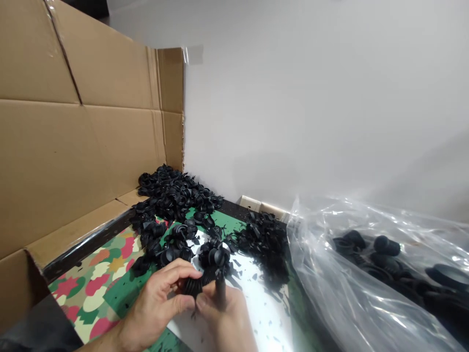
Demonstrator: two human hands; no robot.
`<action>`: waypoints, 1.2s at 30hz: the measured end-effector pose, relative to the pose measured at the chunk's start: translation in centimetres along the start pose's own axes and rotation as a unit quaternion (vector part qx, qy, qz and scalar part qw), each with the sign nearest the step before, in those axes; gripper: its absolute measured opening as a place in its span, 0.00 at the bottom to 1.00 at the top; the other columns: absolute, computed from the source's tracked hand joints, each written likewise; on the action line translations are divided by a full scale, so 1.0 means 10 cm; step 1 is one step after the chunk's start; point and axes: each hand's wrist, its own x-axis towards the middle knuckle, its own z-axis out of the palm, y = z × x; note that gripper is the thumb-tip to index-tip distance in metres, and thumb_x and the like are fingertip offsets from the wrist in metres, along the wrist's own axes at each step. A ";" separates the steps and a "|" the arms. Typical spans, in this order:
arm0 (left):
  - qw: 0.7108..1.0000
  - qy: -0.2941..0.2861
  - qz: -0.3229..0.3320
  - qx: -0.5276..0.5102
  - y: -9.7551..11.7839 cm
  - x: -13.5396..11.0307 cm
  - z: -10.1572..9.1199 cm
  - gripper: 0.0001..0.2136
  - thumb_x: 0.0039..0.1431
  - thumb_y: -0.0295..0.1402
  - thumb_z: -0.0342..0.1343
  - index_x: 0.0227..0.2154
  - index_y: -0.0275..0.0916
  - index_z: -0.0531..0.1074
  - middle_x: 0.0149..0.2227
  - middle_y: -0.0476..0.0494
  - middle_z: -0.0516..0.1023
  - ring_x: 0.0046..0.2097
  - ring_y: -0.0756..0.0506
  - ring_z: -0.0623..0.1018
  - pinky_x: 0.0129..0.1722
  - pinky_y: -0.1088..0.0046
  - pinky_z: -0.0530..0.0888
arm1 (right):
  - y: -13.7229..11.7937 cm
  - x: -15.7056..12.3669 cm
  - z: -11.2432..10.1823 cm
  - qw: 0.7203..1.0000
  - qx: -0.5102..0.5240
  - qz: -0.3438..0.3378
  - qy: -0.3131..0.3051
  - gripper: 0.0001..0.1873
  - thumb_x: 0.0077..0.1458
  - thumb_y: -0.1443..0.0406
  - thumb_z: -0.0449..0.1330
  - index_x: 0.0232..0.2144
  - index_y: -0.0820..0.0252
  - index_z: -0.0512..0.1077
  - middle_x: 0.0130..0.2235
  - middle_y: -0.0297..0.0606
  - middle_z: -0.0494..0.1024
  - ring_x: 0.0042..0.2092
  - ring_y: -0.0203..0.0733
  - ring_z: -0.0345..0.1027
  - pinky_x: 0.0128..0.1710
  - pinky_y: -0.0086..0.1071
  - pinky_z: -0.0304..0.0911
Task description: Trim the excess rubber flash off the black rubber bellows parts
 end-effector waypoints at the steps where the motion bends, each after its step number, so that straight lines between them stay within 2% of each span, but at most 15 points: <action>1: 1.000 0.010 0.015 -0.006 -0.01 0.00 0.01 0.10 0.45 0.24 0.64 0.32 0.40 0.80 0.34 0.44 0.75 0.35 0.45 0.72 0.33 0.75 0.68 | 0.01 0.00 -0.01 1.000 0.008 -0.006 0.000 0.23 0.37 0.51 0.69 0.16 0.61 0.67 0.15 0.21 0.50 0.17 0.25 0.36 0.18 0.27 0.30; 3: 0.998 0.044 0.024 -0.025 -0.04 0.00 0.02 0.08 0.45 0.24 0.64 0.31 0.39 0.81 0.34 0.44 0.75 0.35 0.45 0.72 0.32 0.75 0.68 | 0.03 0.01 -0.02 1.000 0.017 -0.010 0.005 0.24 0.36 0.49 0.69 0.15 0.61 0.66 0.14 0.21 0.49 0.16 0.25 0.37 0.18 0.27 0.30; 6: 0.994 0.085 -0.001 -0.062 -0.08 0.01 0.05 0.06 0.43 0.24 0.64 0.28 0.39 0.80 0.32 0.45 0.73 0.30 0.47 0.71 0.28 0.76 0.68 | 0.08 0.03 -0.03 1.000 0.016 0.000 0.016 0.25 0.35 0.48 0.69 0.15 0.61 0.65 0.14 0.22 0.51 0.16 0.26 0.38 0.17 0.27 0.31; 13: 0.991 0.080 -0.048 -0.097 -0.10 0.08 0.09 0.03 0.41 0.25 0.64 0.22 0.36 0.77 0.26 0.49 0.71 0.20 0.53 0.67 0.20 0.78 0.65 | 0.08 0.04 0.00 1.000 0.018 -0.005 0.016 0.25 0.36 0.48 0.69 0.14 0.60 0.65 0.13 0.22 0.52 0.16 0.26 0.38 0.18 0.27 0.34; 15: 0.992 0.081 -0.055 -0.082 -0.10 0.08 0.09 0.02 0.41 0.25 0.64 0.22 0.36 0.77 0.25 0.50 0.71 0.20 0.53 0.67 0.19 0.78 0.64 | 0.02 0.03 -0.02 0.998 -0.014 -0.034 0.047 0.23 0.36 0.48 0.69 0.15 0.61 0.69 0.14 0.24 0.55 0.17 0.28 0.41 0.18 0.28 0.38; 18: 0.993 0.083 -0.055 -0.060 -0.10 0.07 0.09 0.03 0.41 0.24 0.63 0.21 0.37 0.77 0.24 0.50 0.70 0.21 0.52 0.67 0.19 0.78 0.63 | -0.14 -0.01 -0.16 0.980 -0.086 -0.100 0.152 0.21 0.40 0.49 0.68 0.24 0.61 0.77 0.18 0.30 0.64 0.22 0.34 0.53 0.23 0.29 0.49; 21: 0.996 0.073 -0.038 -0.031 -0.11 0.07 0.09 0.04 0.42 0.22 0.62 0.22 0.37 0.78 0.24 0.49 0.71 0.23 0.50 0.68 0.21 0.77 0.64 | -0.28 -0.08 -0.33 0.964 -0.085 -0.141 0.209 0.23 0.43 0.46 0.65 0.31 0.58 0.79 0.29 0.39 0.75 0.30 0.43 0.65 0.29 0.33 0.59; 23: 0.998 0.066 -0.021 0.001 -0.11 0.06 0.09 0.04 0.43 0.23 0.62 0.23 0.38 0.78 0.25 0.48 0.72 0.25 0.49 0.69 0.23 0.76 0.66 | -0.32 -0.12 -0.41 0.960 -0.081 -0.166 0.209 0.24 0.45 0.44 0.64 0.33 0.58 0.78 0.35 0.42 0.77 0.33 0.45 0.67 0.31 0.34 0.62; 24: 0.998 0.064 -0.011 0.018 -0.11 0.06 0.09 0.04 0.43 0.23 0.62 0.23 0.38 0.78 0.26 0.47 0.73 0.26 0.48 0.70 0.25 0.76 0.66 | -0.31 -0.13 -0.43 0.961 -0.080 -0.175 0.201 0.25 0.46 0.44 0.63 0.35 0.58 0.78 0.34 0.41 0.77 0.31 0.44 0.67 0.30 0.34 0.62; 28: 0.995 0.064 0.021 0.067 -0.09 0.04 0.09 0.03 0.45 0.24 0.63 0.25 0.38 0.79 0.27 0.46 0.75 0.29 0.46 0.71 0.29 0.74 0.66 | -0.18 -0.14 -0.42 0.969 -0.042 -0.172 0.169 0.25 0.50 0.44 0.60 0.36 0.59 0.77 0.20 0.35 0.72 0.24 0.41 0.65 0.27 0.34 0.62; 30: 0.995 0.060 0.028 0.074 -0.09 0.03 0.08 0.03 0.46 0.25 0.63 0.25 0.38 0.79 0.27 0.45 0.75 0.30 0.46 0.72 0.30 0.74 0.66 | -0.11 -0.13 -0.37 0.972 -0.019 -0.176 0.155 0.23 0.48 0.46 0.62 0.33 0.59 0.77 0.19 0.34 0.72 0.24 0.41 0.66 0.27 0.35 0.63; 33: 0.995 0.057 0.033 0.081 -0.09 0.01 0.08 0.02 0.47 0.26 0.63 0.26 0.38 0.79 0.28 0.45 0.75 0.31 0.45 0.72 0.30 0.74 0.67 | -0.08 -0.10 -0.27 0.972 0.010 -0.201 0.125 0.15 0.43 0.53 0.69 0.26 0.57 0.77 0.25 0.34 0.72 0.23 0.37 0.66 0.26 0.32 0.63; 36: 0.994 0.053 0.040 0.086 -0.08 0.00 0.07 0.02 0.48 0.26 0.63 0.27 0.38 0.78 0.28 0.45 0.75 0.31 0.45 0.72 0.30 0.74 0.67 | -0.08 -0.11 -0.17 0.965 0.036 -0.221 0.134 0.12 0.42 0.55 0.71 0.24 0.55 0.78 0.32 0.34 0.72 0.23 0.34 0.67 0.23 0.30 0.63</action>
